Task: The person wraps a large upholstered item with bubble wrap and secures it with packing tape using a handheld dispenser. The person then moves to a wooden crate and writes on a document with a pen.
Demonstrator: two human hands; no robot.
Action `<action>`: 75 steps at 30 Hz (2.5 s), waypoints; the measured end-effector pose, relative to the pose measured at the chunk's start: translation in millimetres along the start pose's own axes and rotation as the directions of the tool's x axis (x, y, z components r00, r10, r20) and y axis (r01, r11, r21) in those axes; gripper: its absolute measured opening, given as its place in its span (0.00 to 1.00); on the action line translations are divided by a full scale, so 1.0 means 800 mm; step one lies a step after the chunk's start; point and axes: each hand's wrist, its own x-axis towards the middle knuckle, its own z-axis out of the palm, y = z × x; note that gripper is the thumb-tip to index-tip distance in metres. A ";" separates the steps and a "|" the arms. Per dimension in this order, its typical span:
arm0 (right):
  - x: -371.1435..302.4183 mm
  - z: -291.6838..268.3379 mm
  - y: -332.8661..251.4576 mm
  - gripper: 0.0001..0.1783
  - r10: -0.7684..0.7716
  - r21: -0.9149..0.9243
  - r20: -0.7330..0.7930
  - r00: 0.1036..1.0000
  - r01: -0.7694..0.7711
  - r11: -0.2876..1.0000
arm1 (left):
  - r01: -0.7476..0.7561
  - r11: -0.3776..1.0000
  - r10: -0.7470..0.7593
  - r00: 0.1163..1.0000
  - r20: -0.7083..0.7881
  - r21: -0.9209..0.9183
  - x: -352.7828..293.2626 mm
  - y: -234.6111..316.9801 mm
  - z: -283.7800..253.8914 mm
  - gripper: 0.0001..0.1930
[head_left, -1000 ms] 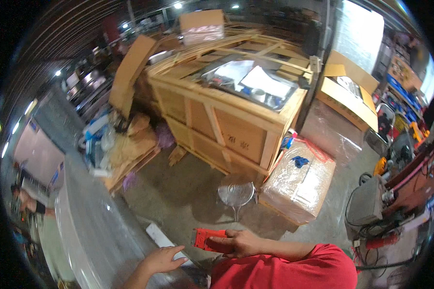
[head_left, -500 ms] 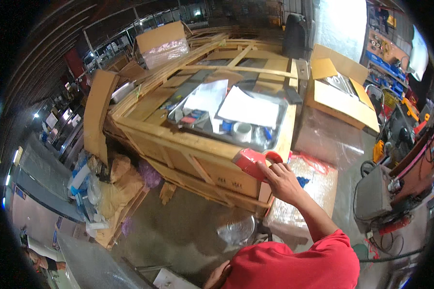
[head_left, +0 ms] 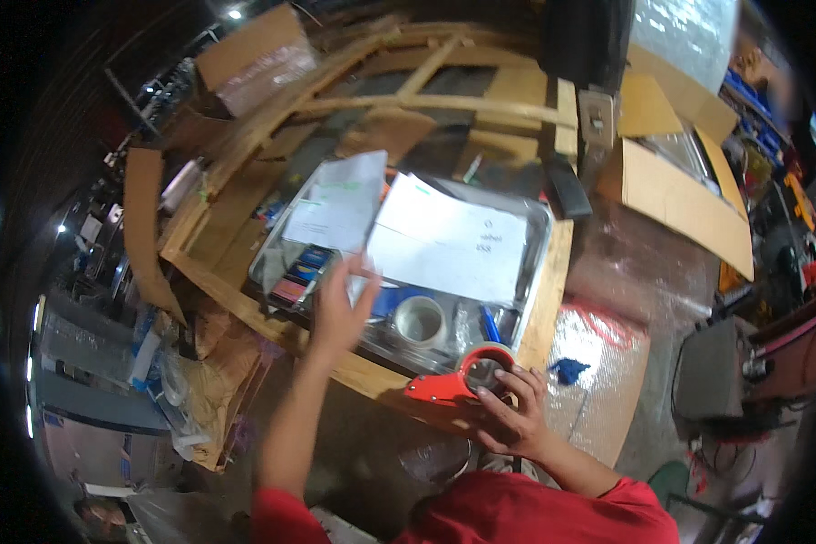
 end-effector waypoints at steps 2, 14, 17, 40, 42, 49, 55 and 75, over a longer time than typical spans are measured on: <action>0.002 -0.001 0.002 0.38 0.015 0.044 -0.014 1.000 -0.014 0.999 | 0.029 0.981 -0.020 0.999 -0.047 0.192 0.105 -0.033 0.049 0.33; 0.007 -0.006 -0.001 0.36 0.063 0.072 0.008 0.998 -0.063 0.995 | -0.115 0.932 0.168 0.977 -0.129 0.342 0.214 -0.021 0.027 0.17; 0.011 -0.004 -0.002 0.35 0.043 0.028 0.068 0.997 -0.045 0.999 | -0.136 0.989 0.147 0.968 -0.205 0.065 0.171 0.023 -0.037 0.19; 0.202 0.007 0.080 0.28 0.483 -0.235 0.255 0.838 -0.431 0.871 | -0.150 0.968 0.005 0.813 -0.582 -0.201 0.001 0.096 -0.198 0.17; 0.215 0.036 0.110 0.30 0.490 -0.379 0.308 0.816 -0.367 0.849 | -0.176 0.939 -0.035 0.806 -0.590 -0.296 0.034 0.091 -0.168 0.17; 0.256 0.090 0.140 0.27 0.475 -0.575 0.572 0.669 -0.086 0.814 | -0.083 0.807 -0.329 0.758 -0.563 -0.584 0.111 0.065 -0.060 0.18; 0.257 0.048 0.152 0.20 0.444 -0.383 0.517 0.732 -0.265 0.885 | 0.021 0.526 -0.549 0.772 -0.321 -0.850 0.154 0.016 0.085 0.20; 0.287 0.054 0.238 0.09 -0.034 0.334 0.264 0.964 -0.058 0.941 | 0.552 0.715 -0.614 0.789 -0.008 -0.428 0.131 -0.126 0.090 0.17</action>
